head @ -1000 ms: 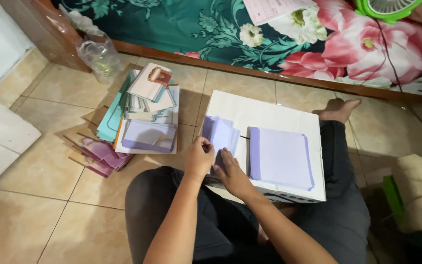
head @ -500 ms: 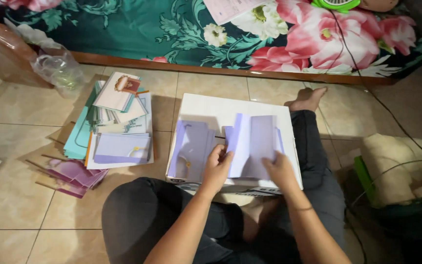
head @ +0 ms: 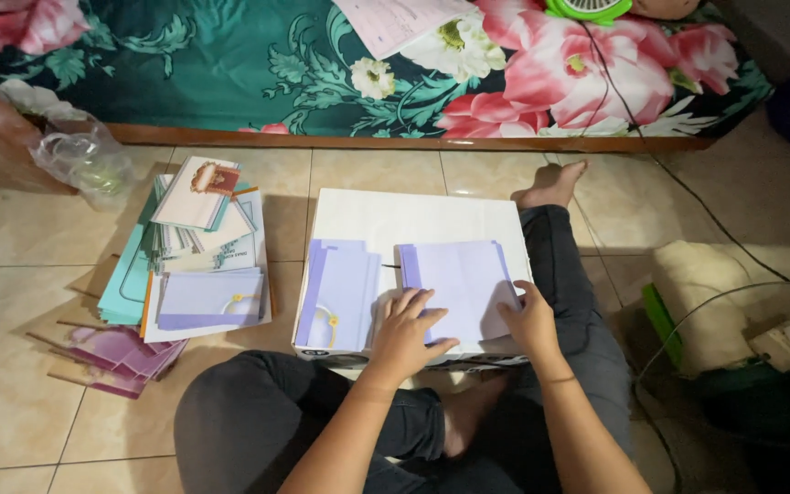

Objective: Folding paper inserts and stacking them on a box

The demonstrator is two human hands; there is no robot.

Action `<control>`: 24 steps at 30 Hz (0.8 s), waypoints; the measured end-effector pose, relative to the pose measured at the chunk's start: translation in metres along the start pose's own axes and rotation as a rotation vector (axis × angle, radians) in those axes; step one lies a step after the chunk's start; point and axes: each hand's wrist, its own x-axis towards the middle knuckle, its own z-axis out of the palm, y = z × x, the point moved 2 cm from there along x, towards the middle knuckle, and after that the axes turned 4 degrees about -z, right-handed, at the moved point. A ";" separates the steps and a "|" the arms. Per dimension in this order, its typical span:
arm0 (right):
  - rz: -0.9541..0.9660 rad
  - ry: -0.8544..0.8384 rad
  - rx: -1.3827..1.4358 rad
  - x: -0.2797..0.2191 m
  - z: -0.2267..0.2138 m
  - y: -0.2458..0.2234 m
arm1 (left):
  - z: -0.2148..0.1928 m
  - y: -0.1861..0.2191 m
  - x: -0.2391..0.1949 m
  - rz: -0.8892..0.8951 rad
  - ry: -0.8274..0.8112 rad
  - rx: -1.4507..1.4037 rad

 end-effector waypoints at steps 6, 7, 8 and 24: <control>-0.031 0.052 -0.068 0.007 0.009 0.012 | -0.010 0.002 0.002 -0.063 -0.116 -0.008; -0.033 0.050 -0.072 0.001 0.009 0.009 | -0.010 0.003 0.003 -0.066 -0.113 -0.011; -0.228 0.142 -0.220 -0.006 0.008 0.000 | -0.010 0.003 0.004 -0.077 -0.138 -0.001; -0.610 -0.292 -0.656 0.007 0.041 -0.091 | -0.005 0.000 0.003 -0.113 -0.195 0.030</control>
